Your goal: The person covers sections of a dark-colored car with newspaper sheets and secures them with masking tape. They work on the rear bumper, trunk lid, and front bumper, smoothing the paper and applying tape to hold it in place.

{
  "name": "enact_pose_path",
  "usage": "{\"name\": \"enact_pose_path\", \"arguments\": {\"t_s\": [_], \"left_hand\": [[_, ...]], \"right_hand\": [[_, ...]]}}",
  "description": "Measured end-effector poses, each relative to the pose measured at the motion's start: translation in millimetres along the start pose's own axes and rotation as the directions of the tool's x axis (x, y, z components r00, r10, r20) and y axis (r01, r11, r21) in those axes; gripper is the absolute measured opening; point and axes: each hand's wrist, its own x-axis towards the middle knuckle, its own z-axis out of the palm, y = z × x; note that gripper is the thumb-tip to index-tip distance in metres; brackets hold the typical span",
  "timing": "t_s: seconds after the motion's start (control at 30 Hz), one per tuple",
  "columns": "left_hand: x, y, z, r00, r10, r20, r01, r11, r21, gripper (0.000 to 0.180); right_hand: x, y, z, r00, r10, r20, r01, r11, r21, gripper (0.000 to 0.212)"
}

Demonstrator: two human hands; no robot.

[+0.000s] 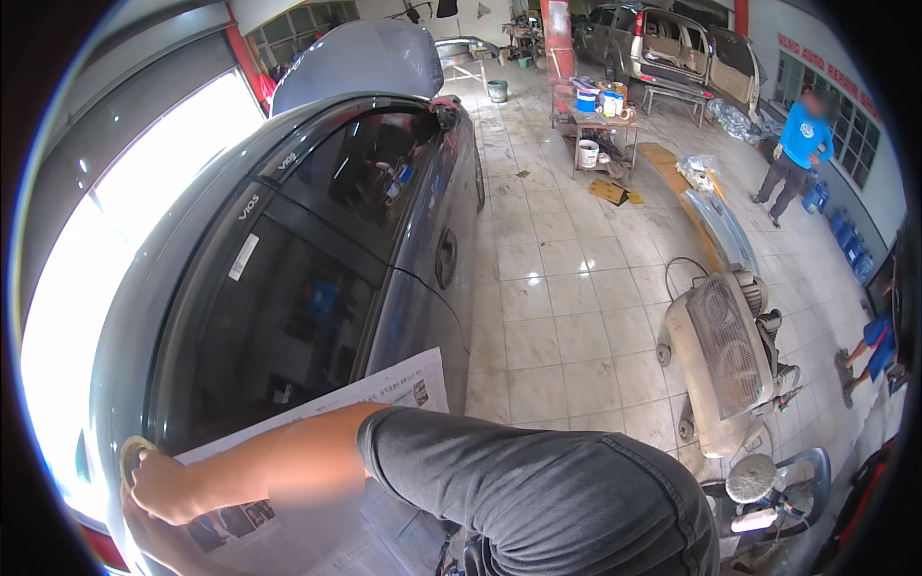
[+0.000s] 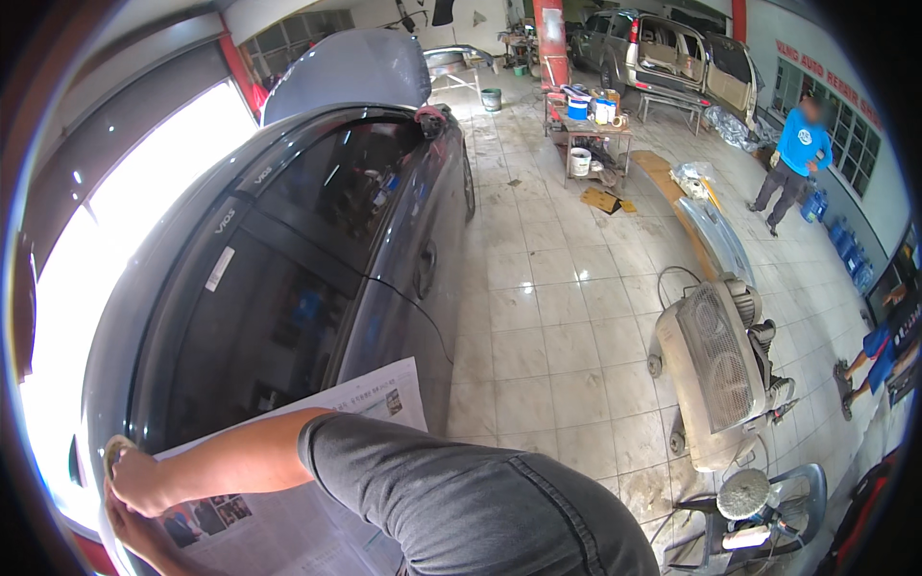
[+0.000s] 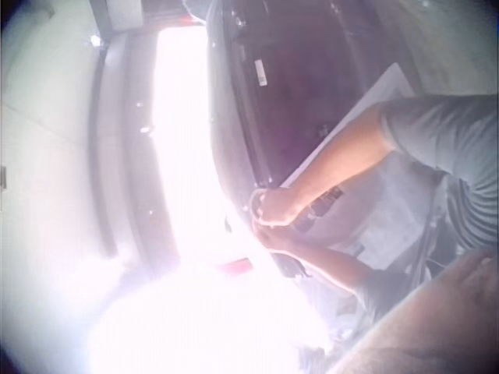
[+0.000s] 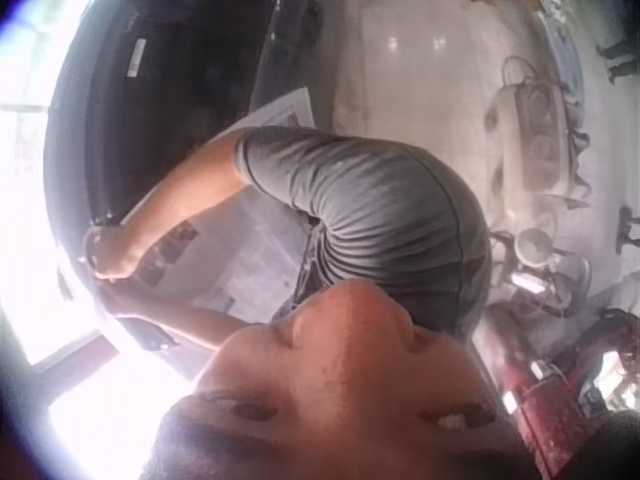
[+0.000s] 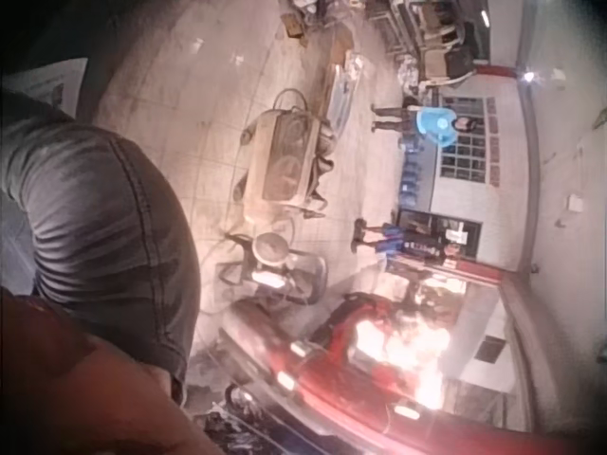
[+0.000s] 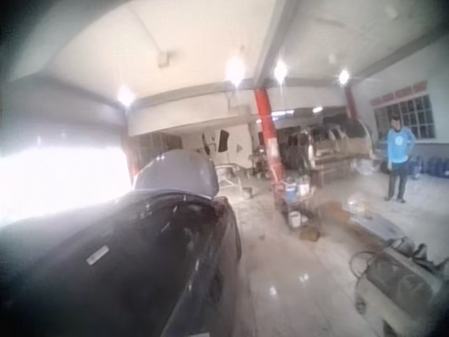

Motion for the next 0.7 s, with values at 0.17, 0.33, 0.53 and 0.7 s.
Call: {"name": "enact_pose_path", "arguments": {"t_s": [0.17,0.33,0.53,0.7], "left_hand": [[1,-1,8,0.984,-0.170,0.056,0.112,0.829,0.548,0.030],[1,-8,-15,0.996,0.086,0.005,-0.084,0.968,0.237,0.029],[14,9,-12,0.983,0.003,0.185,0.017,0.994,-0.106,0.038],[6,30,-10,0.977,-0.137,0.166,0.180,0.941,-0.287,0.048]], "right_hand": [[-7,-6,-8,0.997,-0.032,-0.070,0.035,0.998,0.042,0.015],[-41,-1,-37,0.917,-0.176,-0.359,0.263,0.942,0.210,0.015],[-39,-3,-57,0.962,-0.072,-0.264,0.117,0.981,0.158,0.021],[-47,-6,-69,0.973,-0.060,-0.223,0.107,0.972,0.207,0.027]]}}
